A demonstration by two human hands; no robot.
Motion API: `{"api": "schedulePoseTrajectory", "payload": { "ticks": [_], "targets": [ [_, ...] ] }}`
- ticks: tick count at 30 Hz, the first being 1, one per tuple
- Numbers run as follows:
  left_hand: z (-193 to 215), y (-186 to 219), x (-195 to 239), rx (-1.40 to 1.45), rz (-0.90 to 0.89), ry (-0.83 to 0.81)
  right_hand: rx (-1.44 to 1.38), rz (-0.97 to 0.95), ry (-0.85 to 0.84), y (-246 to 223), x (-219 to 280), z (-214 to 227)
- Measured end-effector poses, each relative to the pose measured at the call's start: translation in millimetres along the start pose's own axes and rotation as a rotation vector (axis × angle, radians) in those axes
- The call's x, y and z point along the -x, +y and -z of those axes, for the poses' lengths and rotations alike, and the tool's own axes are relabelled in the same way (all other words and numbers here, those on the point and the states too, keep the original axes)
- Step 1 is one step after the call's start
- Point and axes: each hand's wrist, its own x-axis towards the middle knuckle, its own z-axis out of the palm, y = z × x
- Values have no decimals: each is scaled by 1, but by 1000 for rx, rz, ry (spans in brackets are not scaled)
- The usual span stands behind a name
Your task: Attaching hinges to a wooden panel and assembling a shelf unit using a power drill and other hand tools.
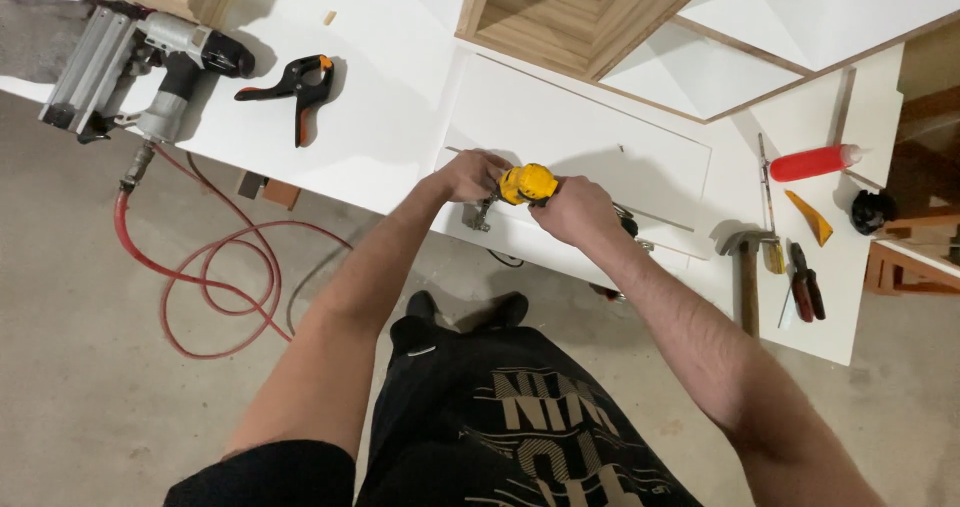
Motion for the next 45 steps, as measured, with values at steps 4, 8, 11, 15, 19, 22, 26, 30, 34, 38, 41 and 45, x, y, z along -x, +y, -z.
{"api": "schedulePoseTrajectory", "payload": {
  "ticks": [4, 8, 11, 15, 19, 22, 26, 30, 34, 38, 41, 45],
  "targets": [
    [-6, -13, -8, 45, 63, 9, -26, 3, 23, 2, -1, 0],
    [-2, -6, -3, 6, 67, 33, -28, -3, 34, -2, 7, 13],
    [-15, -18, -8, 50, 66, 63, -101, -49, 10, -1, 11, 19],
    [-21, -22, -14, 67, 60, 67, -88, -68, 23, 1, 9, 25],
    [-13, -13, -10, 81, 62, 95, -91, -88, 19, -2, 12, 28],
    [-19, -16, -14, 61, 79, 108, -124, -90, 12, 2, 9, 23],
    [-4, 6, 3, 31, 56, 75, -123, -96, 16, 1, 13, 24],
    [0, 6, 0, 91, 81, 90, -146, -114, 31, 4, 22, 28],
    [10, 10, -5, 195, 226, 58, -352, -200, 102, 35, 37, 20],
    [-9, 12, -67, -22, 302, 15, -508, -299, 129, 50, 94, 12],
    [-33, 33, -123, -183, 292, -17, -635, -385, 143, 89, 111, -14],
    [-54, 67, -175, -272, 296, -112, -677, -521, 168, 139, 145, -33]
  ]
}}
